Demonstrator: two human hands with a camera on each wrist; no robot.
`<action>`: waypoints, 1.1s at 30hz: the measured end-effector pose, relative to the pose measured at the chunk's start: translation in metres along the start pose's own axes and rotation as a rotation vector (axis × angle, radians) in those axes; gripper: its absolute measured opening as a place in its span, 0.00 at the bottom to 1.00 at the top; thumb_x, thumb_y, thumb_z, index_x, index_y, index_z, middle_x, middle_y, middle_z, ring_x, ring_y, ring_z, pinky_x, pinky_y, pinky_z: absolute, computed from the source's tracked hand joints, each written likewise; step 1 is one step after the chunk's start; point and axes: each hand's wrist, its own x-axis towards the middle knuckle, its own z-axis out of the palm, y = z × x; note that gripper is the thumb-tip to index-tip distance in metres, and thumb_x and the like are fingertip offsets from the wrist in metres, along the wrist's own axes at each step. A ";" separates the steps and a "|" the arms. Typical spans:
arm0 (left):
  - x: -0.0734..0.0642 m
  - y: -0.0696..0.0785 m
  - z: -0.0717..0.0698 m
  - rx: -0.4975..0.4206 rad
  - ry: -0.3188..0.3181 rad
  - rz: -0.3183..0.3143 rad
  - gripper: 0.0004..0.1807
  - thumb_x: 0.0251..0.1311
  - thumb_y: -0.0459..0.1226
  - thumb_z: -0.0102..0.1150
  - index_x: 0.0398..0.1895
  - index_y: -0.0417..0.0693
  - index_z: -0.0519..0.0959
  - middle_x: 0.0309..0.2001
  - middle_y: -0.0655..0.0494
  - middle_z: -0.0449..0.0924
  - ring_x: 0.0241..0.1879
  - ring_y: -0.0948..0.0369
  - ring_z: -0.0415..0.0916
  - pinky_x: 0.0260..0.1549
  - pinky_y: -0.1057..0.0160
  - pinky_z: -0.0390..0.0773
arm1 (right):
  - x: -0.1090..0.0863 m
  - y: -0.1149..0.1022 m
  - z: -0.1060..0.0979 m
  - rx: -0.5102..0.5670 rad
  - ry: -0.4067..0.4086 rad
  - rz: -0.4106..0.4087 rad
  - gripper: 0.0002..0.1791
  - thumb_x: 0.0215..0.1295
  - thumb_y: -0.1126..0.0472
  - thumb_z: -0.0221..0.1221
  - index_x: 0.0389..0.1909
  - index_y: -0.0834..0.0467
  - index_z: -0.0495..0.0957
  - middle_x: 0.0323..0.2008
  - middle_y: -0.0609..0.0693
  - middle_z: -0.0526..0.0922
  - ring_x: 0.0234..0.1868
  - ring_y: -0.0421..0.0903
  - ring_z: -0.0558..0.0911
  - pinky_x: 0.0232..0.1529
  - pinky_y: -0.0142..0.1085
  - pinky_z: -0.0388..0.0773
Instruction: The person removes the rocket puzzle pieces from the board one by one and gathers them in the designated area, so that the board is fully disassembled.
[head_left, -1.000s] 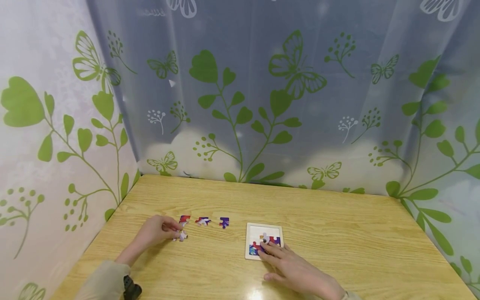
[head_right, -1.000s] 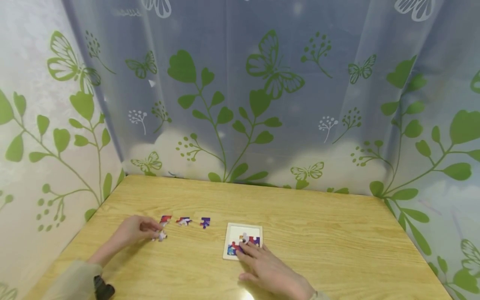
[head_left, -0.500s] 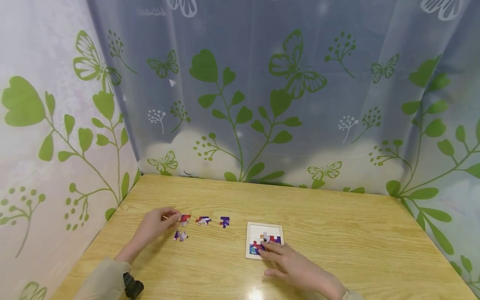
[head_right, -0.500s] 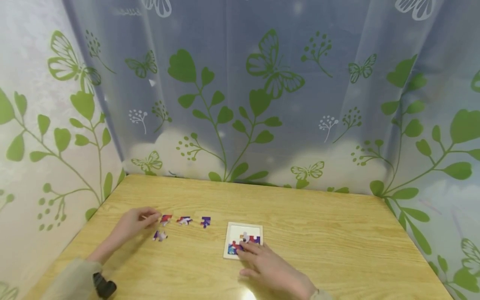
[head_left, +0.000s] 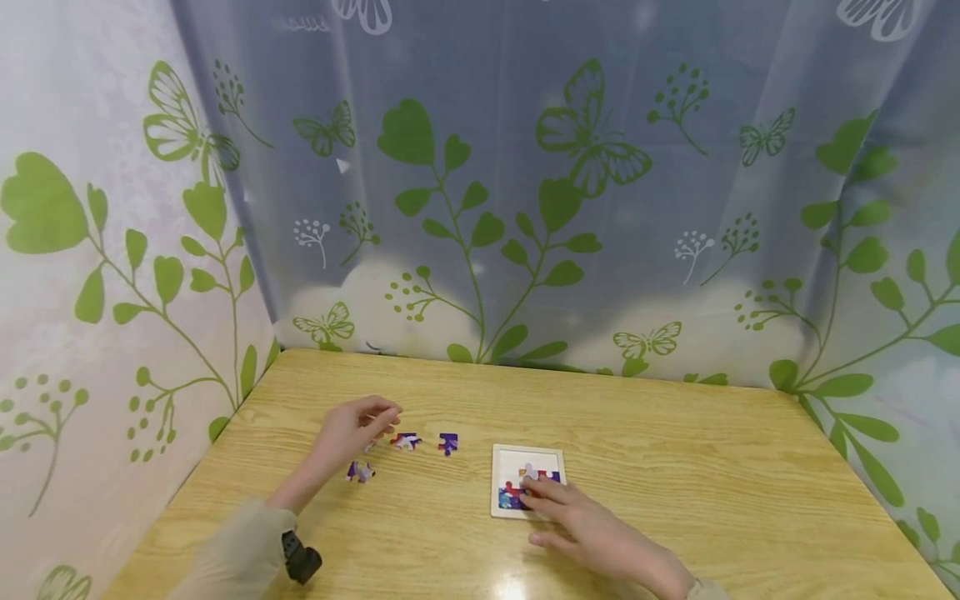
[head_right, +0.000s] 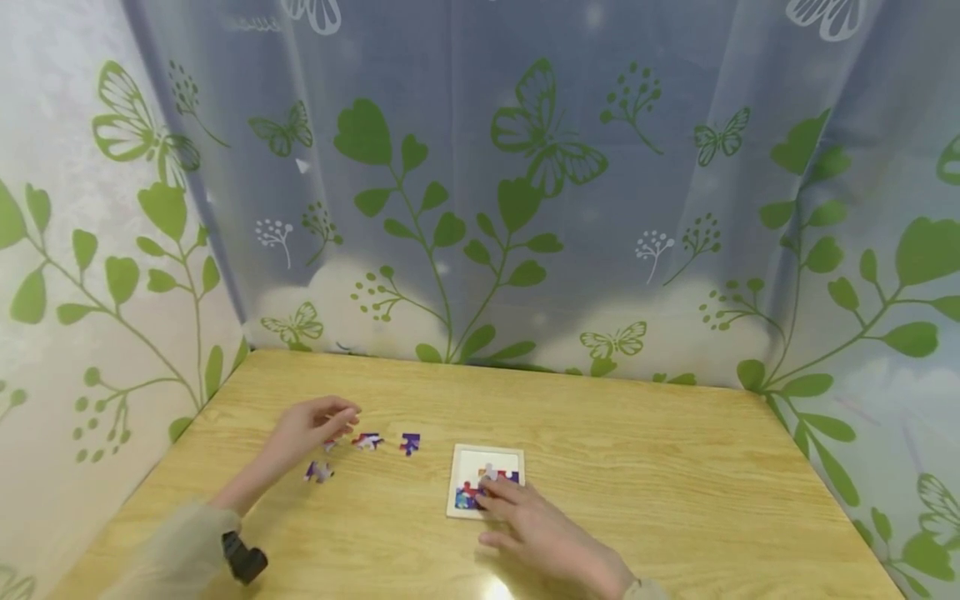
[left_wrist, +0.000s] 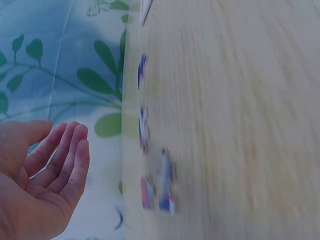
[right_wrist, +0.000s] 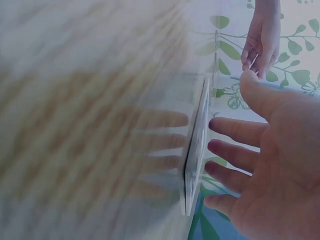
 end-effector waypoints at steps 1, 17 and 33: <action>0.002 0.003 0.003 -0.004 -0.006 0.003 0.14 0.73 0.42 0.57 0.50 0.42 0.84 0.42 0.46 0.87 0.40 0.51 0.86 0.36 0.55 0.85 | -0.001 0.000 -0.001 -0.006 0.007 -0.001 0.34 0.77 0.42 0.51 0.71 0.62 0.69 0.75 0.59 0.63 0.73 0.64 0.64 0.70 0.64 0.57; 0.021 0.038 0.058 -0.062 -0.136 0.138 0.13 0.73 0.40 0.57 0.49 0.41 0.85 0.41 0.50 0.88 0.41 0.49 0.85 0.35 0.64 0.83 | -0.020 0.015 -0.004 0.009 -0.006 0.072 0.34 0.76 0.40 0.50 0.72 0.59 0.68 0.76 0.59 0.62 0.72 0.64 0.66 0.69 0.66 0.54; 0.030 0.061 0.113 0.002 -0.262 0.196 0.11 0.73 0.40 0.58 0.46 0.43 0.86 0.40 0.53 0.88 0.39 0.59 0.84 0.40 0.65 0.82 | -0.020 0.010 -0.008 0.034 -0.047 0.087 0.36 0.76 0.40 0.51 0.73 0.61 0.67 0.77 0.60 0.60 0.74 0.63 0.64 0.70 0.67 0.54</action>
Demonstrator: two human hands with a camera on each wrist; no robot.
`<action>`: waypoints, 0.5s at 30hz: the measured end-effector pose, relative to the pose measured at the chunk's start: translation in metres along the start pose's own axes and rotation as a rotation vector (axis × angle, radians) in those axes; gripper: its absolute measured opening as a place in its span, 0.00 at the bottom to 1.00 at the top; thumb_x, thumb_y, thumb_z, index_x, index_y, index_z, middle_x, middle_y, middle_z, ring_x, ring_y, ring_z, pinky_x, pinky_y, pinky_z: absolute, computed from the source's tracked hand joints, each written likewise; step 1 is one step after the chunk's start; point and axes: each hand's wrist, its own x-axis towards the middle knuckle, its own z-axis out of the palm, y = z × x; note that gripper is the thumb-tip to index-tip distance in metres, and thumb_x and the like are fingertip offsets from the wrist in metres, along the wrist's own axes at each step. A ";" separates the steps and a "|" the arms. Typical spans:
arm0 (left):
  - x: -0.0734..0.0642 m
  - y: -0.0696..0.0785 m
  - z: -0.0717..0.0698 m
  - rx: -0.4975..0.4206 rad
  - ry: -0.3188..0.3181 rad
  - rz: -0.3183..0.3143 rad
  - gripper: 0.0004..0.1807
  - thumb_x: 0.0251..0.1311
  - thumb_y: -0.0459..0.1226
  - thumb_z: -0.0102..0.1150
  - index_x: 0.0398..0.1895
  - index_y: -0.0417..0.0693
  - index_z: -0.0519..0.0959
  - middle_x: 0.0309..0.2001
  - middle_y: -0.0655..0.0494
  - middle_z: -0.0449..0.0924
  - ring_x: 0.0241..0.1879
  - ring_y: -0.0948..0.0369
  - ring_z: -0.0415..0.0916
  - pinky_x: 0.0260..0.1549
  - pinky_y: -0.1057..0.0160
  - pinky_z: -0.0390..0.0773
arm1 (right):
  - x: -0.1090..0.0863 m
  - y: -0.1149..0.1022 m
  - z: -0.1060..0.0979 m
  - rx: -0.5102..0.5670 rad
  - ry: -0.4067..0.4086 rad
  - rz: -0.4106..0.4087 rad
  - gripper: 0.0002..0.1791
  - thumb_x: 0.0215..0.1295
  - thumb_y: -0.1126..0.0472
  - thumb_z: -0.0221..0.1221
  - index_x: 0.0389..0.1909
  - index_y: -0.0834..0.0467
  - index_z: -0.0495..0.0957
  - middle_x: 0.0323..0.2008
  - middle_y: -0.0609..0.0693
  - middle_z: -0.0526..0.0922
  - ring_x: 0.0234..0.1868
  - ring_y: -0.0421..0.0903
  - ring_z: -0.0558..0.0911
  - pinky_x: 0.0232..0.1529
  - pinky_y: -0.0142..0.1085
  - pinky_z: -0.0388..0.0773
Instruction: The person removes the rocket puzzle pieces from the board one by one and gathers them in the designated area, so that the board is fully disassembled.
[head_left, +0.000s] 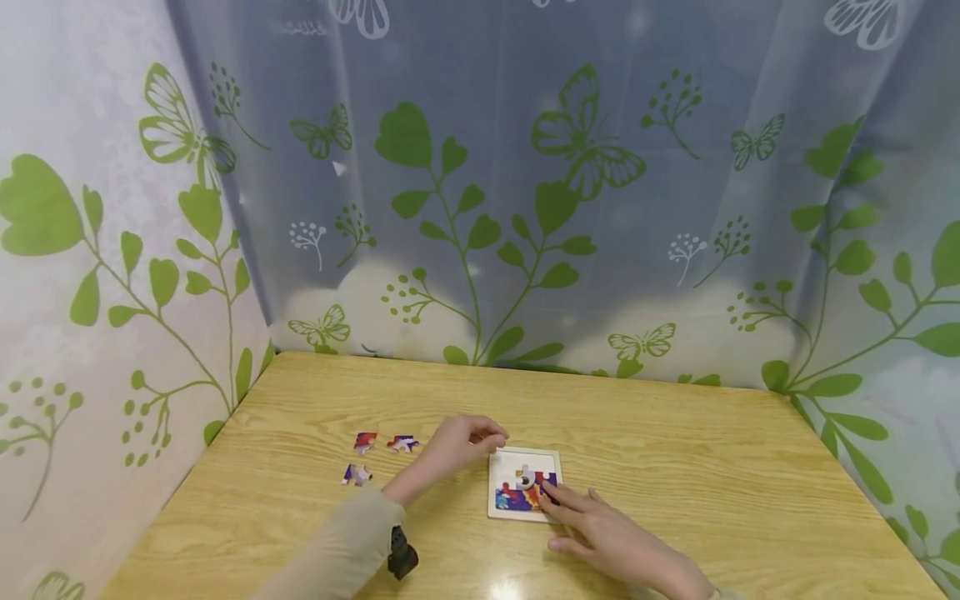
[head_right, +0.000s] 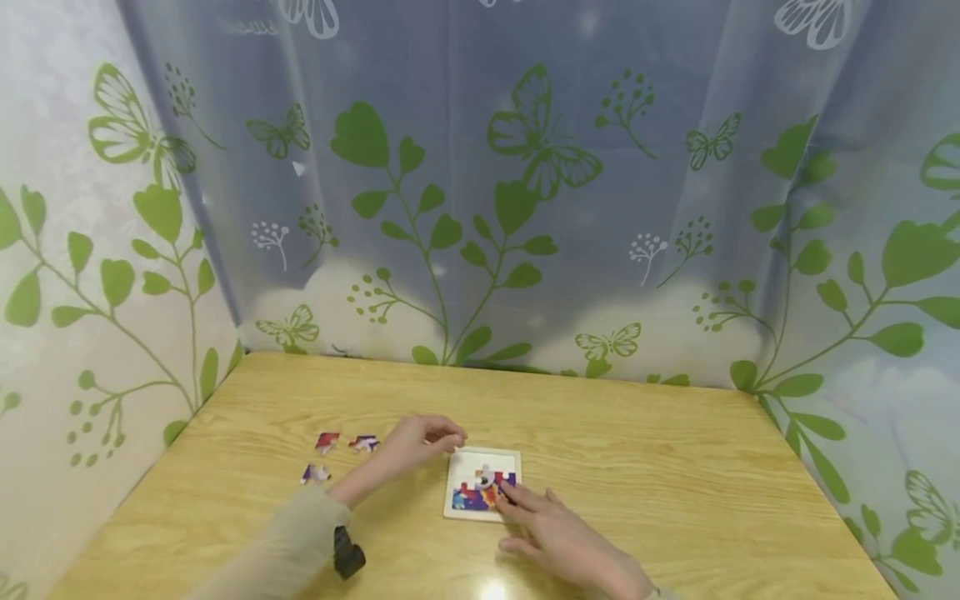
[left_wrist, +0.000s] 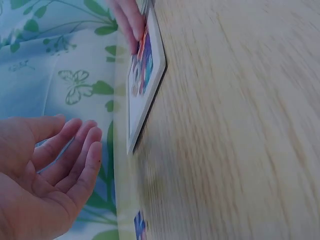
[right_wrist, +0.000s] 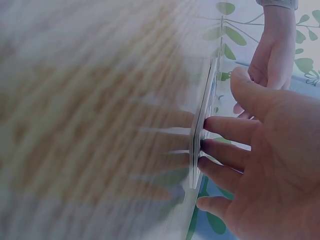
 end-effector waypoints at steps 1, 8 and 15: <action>0.001 0.001 0.003 0.001 -0.012 -0.003 0.11 0.73 0.40 0.58 0.46 0.44 0.86 0.40 0.53 0.88 0.38 0.60 0.84 0.40 0.65 0.82 | 0.000 0.000 0.000 0.004 -0.003 0.004 0.36 0.76 0.40 0.51 0.73 0.61 0.67 0.77 0.60 0.59 0.74 0.62 0.63 0.70 0.67 0.53; 0.008 0.007 0.018 0.002 -0.106 -0.014 0.13 0.76 0.39 0.54 0.47 0.43 0.86 0.41 0.52 0.88 0.38 0.59 0.84 0.39 0.65 0.82 | 0.000 0.001 0.001 -0.013 0.002 -0.007 0.35 0.76 0.41 0.51 0.73 0.61 0.67 0.76 0.60 0.60 0.74 0.62 0.63 0.69 0.67 0.54; 0.010 0.008 0.028 0.003 -0.128 -0.008 0.14 0.77 0.37 0.51 0.46 0.42 0.86 0.40 0.51 0.88 0.40 0.59 0.84 0.41 0.65 0.82 | -0.001 0.001 0.002 -0.041 0.020 -0.029 0.35 0.76 0.41 0.51 0.73 0.61 0.67 0.76 0.60 0.61 0.73 0.62 0.64 0.68 0.67 0.56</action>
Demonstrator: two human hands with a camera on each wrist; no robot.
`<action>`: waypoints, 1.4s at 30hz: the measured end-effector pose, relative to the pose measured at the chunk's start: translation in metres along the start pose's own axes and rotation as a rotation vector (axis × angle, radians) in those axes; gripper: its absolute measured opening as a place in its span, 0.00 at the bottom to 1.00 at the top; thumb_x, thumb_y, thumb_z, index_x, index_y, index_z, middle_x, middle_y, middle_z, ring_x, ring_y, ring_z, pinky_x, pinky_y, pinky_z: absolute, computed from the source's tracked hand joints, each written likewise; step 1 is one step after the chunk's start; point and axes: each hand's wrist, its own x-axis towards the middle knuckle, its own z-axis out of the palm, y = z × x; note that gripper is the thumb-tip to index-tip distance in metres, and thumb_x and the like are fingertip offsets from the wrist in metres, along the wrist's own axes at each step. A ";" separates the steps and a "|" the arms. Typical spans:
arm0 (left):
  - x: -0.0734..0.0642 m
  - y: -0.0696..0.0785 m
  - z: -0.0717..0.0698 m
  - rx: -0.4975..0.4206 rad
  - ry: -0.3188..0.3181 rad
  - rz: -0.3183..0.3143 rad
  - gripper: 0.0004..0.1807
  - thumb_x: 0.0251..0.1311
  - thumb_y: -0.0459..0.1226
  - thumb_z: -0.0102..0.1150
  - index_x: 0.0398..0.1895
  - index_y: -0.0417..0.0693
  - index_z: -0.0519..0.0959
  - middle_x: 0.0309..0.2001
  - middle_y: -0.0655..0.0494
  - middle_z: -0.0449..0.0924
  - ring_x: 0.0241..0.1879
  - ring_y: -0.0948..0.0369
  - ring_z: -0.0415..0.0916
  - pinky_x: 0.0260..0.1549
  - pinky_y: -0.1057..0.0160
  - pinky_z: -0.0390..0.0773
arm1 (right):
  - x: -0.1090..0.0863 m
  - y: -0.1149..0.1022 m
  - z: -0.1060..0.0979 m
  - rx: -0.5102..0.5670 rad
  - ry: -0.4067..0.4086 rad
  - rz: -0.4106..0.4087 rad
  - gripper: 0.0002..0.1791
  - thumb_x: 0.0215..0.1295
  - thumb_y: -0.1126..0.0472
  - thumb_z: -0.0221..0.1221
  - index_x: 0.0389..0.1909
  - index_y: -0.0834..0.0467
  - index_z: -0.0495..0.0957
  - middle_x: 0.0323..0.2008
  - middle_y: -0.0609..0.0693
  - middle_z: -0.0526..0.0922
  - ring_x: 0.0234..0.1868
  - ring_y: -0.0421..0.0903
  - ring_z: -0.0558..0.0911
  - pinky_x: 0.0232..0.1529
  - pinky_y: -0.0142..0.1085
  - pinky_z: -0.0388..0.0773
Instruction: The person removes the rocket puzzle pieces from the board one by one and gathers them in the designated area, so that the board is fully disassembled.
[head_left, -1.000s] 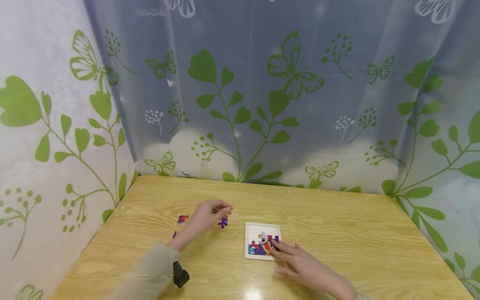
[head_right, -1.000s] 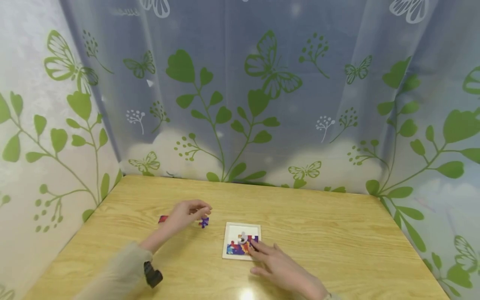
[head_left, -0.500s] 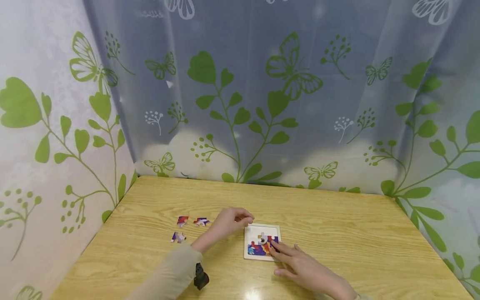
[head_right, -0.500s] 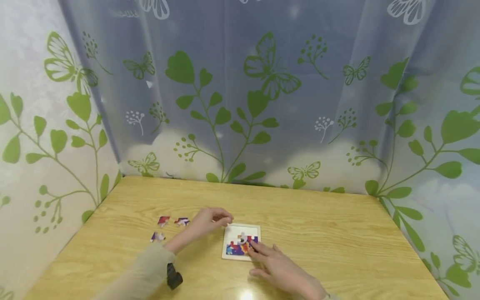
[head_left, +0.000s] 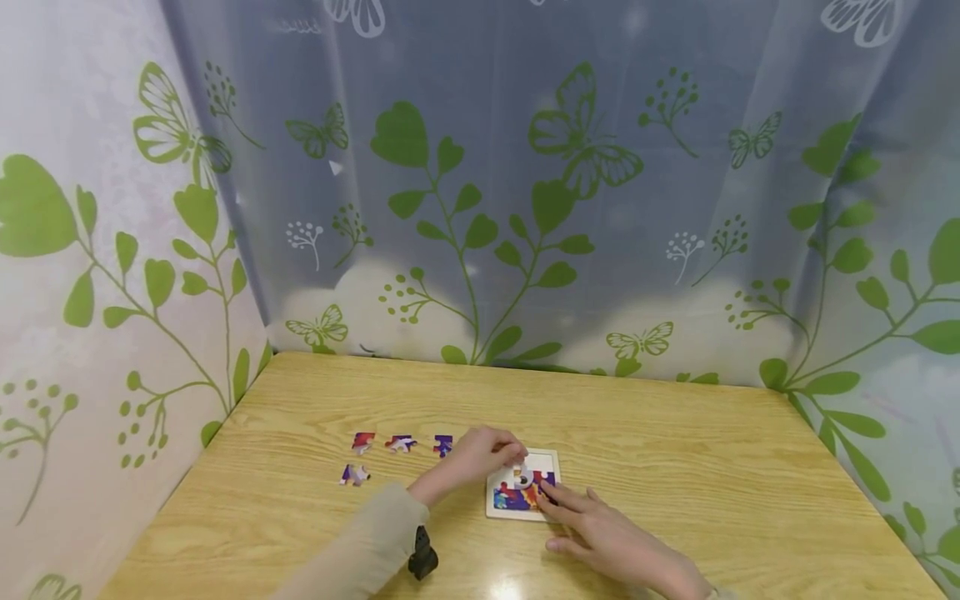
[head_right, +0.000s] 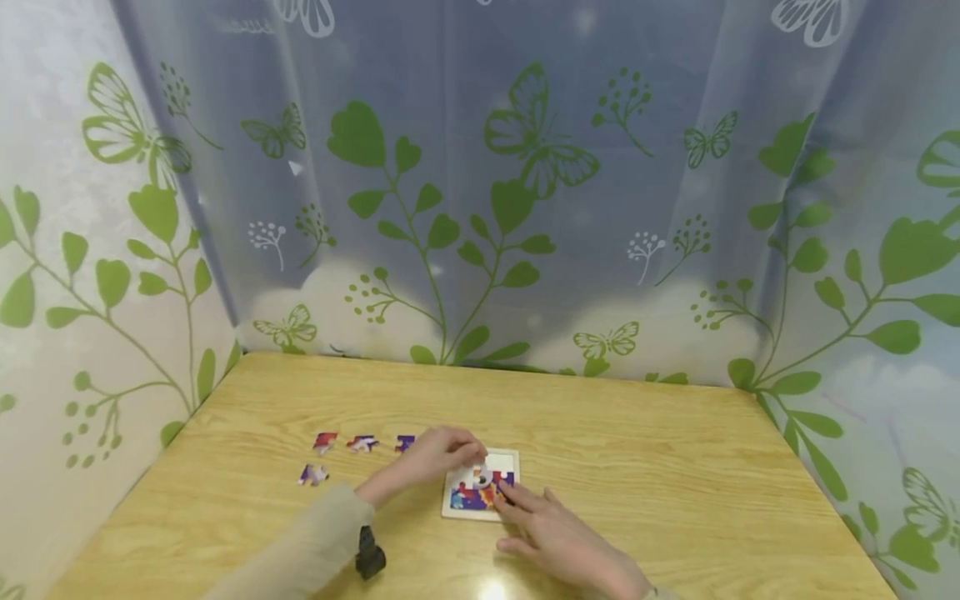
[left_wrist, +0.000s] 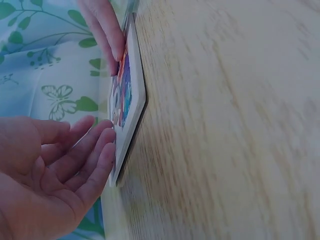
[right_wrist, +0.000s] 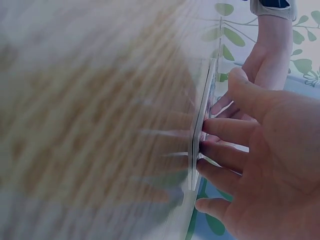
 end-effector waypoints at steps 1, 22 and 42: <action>0.000 0.001 0.001 -0.004 -0.003 -0.006 0.14 0.77 0.38 0.51 0.46 0.42 0.86 0.40 0.52 0.88 0.40 0.60 0.84 0.41 0.65 0.82 | 0.000 0.000 0.000 -0.004 0.004 -0.004 0.35 0.76 0.41 0.52 0.73 0.61 0.67 0.76 0.60 0.61 0.73 0.62 0.64 0.68 0.67 0.56; 0.002 0.008 0.006 -0.122 0.002 -0.061 0.08 0.71 0.31 0.59 0.48 0.42 0.84 0.40 0.50 0.86 0.36 0.58 0.83 0.33 0.68 0.81 | 0.000 -0.002 0.003 -0.044 0.032 -0.017 0.35 0.76 0.43 0.52 0.72 0.63 0.67 0.75 0.61 0.62 0.73 0.61 0.65 0.68 0.67 0.58; -0.002 0.004 0.003 -0.261 -0.019 -0.120 0.05 0.65 0.33 0.67 0.39 0.40 0.87 0.30 0.50 0.87 0.31 0.53 0.87 0.32 0.61 0.86 | 0.000 -0.003 0.001 -0.052 0.035 -0.023 0.35 0.76 0.42 0.52 0.71 0.63 0.68 0.74 0.62 0.63 0.73 0.62 0.65 0.68 0.67 0.58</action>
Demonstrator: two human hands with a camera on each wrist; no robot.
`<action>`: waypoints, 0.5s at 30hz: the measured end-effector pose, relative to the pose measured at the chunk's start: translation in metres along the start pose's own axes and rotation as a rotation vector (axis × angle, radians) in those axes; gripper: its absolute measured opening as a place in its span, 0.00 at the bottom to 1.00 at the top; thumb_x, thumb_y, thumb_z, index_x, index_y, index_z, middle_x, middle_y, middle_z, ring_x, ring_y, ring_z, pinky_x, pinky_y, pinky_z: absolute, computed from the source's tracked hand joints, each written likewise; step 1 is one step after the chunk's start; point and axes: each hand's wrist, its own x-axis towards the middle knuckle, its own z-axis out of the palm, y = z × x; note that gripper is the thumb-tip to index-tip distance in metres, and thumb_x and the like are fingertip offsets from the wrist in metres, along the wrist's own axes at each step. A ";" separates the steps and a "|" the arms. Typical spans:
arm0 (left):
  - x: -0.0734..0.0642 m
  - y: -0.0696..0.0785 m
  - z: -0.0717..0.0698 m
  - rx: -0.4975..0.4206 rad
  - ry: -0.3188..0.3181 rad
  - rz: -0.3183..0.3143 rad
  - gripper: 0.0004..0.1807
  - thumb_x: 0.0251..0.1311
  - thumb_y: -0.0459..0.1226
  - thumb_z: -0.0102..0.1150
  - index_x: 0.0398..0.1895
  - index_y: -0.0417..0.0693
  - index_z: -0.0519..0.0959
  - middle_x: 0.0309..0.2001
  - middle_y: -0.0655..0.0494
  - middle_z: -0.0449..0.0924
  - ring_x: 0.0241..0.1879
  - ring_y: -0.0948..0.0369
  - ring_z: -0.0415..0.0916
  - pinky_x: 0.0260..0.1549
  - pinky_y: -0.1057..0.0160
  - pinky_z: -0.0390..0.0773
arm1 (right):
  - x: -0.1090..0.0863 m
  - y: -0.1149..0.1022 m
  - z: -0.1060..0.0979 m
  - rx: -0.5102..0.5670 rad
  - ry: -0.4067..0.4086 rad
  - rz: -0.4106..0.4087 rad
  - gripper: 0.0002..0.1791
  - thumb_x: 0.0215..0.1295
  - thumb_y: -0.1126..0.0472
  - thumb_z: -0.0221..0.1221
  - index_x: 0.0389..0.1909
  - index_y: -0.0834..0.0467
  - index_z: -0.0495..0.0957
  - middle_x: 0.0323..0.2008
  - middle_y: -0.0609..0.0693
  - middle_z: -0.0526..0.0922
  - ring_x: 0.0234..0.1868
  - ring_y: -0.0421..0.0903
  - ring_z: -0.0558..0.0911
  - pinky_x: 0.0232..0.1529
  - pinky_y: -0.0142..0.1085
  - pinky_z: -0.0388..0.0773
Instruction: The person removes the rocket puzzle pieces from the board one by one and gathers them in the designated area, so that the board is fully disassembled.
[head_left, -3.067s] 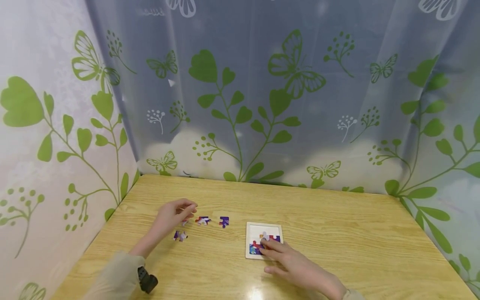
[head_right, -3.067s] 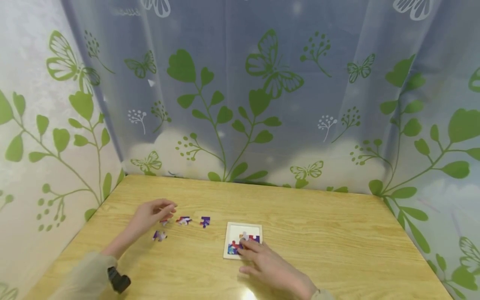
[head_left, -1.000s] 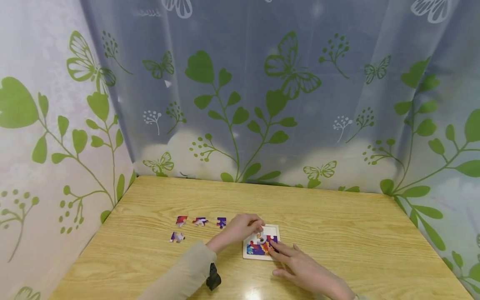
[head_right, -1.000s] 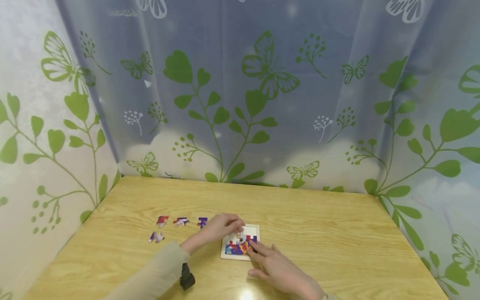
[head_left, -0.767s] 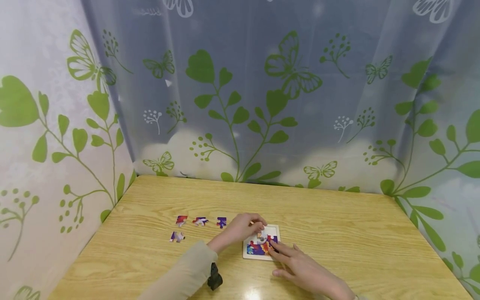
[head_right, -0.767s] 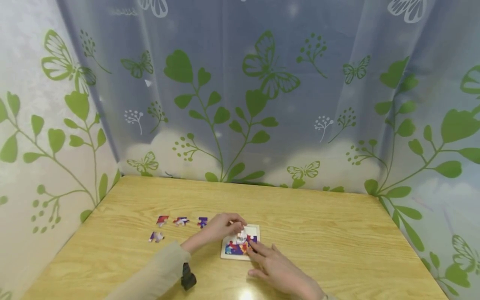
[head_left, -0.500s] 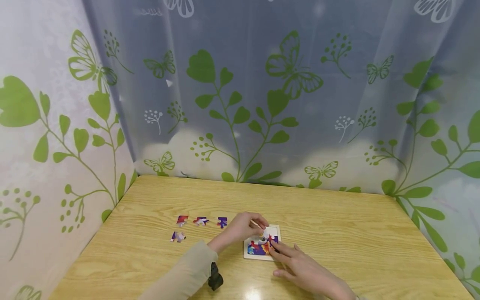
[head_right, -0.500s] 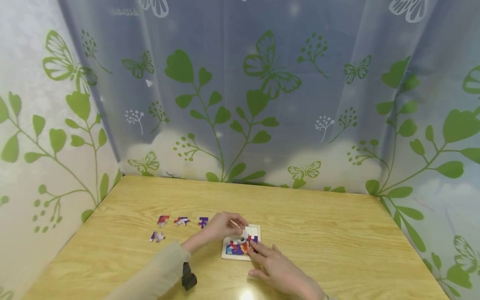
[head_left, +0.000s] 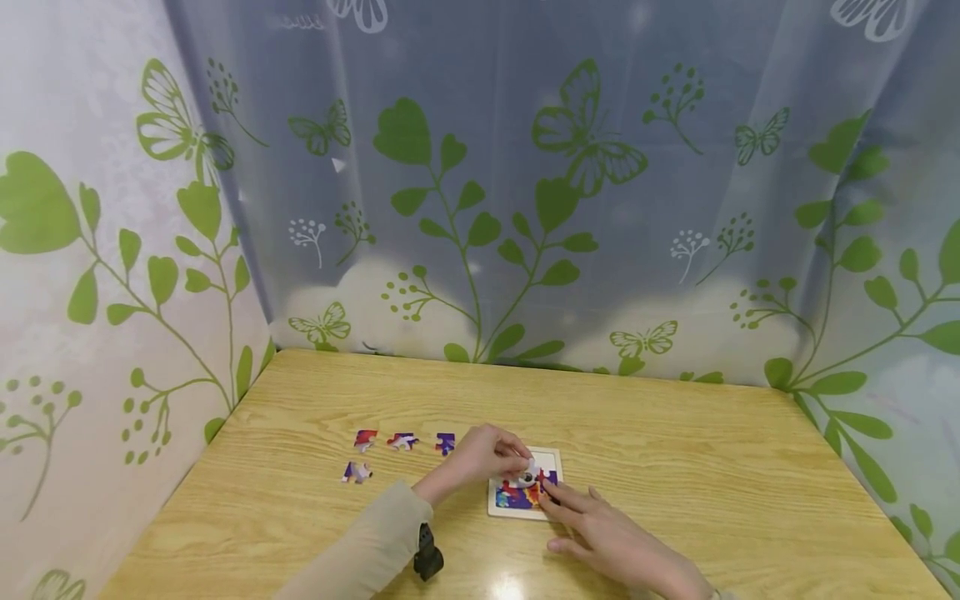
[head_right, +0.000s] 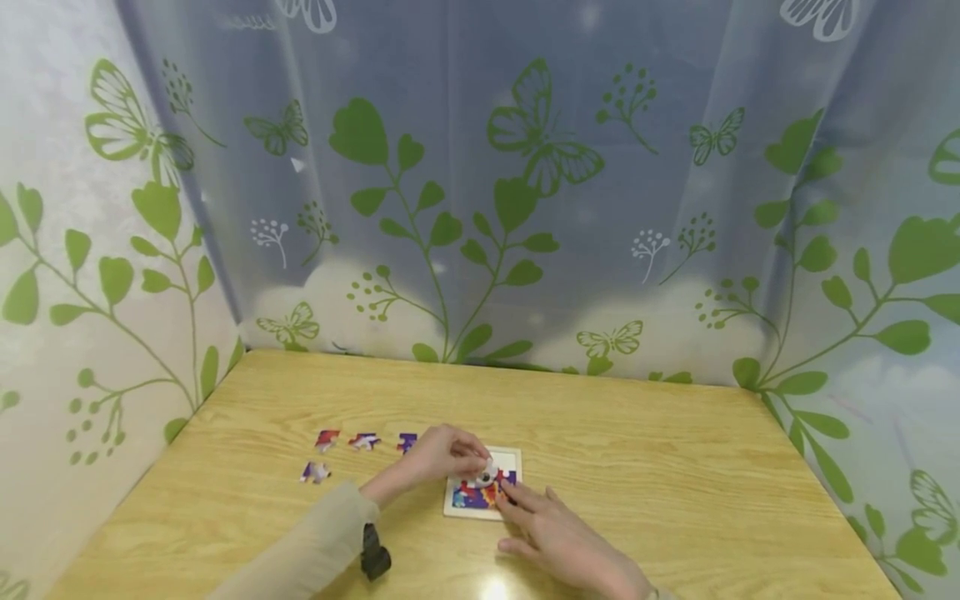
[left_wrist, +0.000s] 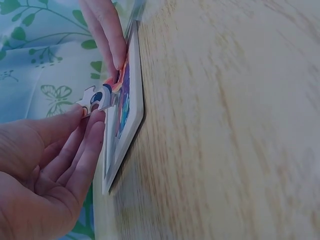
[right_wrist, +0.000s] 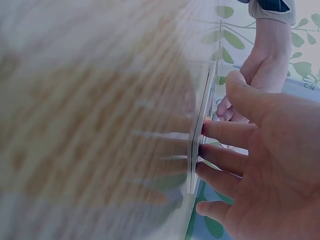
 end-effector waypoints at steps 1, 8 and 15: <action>0.000 0.000 0.000 -0.002 0.003 -0.002 0.05 0.65 0.33 0.67 0.38 0.39 0.87 0.30 0.50 0.87 0.31 0.53 0.87 0.32 0.60 0.86 | 0.000 0.000 0.000 0.002 -0.002 0.000 0.35 0.76 0.42 0.52 0.71 0.63 0.68 0.75 0.62 0.63 0.73 0.62 0.65 0.68 0.67 0.58; 0.002 -0.001 -0.002 -0.015 0.042 -0.018 0.05 0.65 0.33 0.66 0.39 0.40 0.87 0.31 0.50 0.88 0.30 0.54 0.87 0.32 0.60 0.86 | 0.000 0.001 0.000 0.008 -0.007 0.000 0.35 0.76 0.42 0.52 0.72 0.63 0.68 0.75 0.62 0.63 0.73 0.62 0.65 0.68 0.67 0.57; 0.002 -0.002 -0.011 0.013 0.082 -0.017 0.07 0.66 0.35 0.66 0.42 0.41 0.87 0.33 0.52 0.88 0.33 0.56 0.87 0.34 0.59 0.86 | -0.001 0.000 -0.001 0.008 -0.015 0.004 0.35 0.75 0.42 0.52 0.72 0.62 0.68 0.75 0.61 0.62 0.73 0.61 0.65 0.68 0.67 0.57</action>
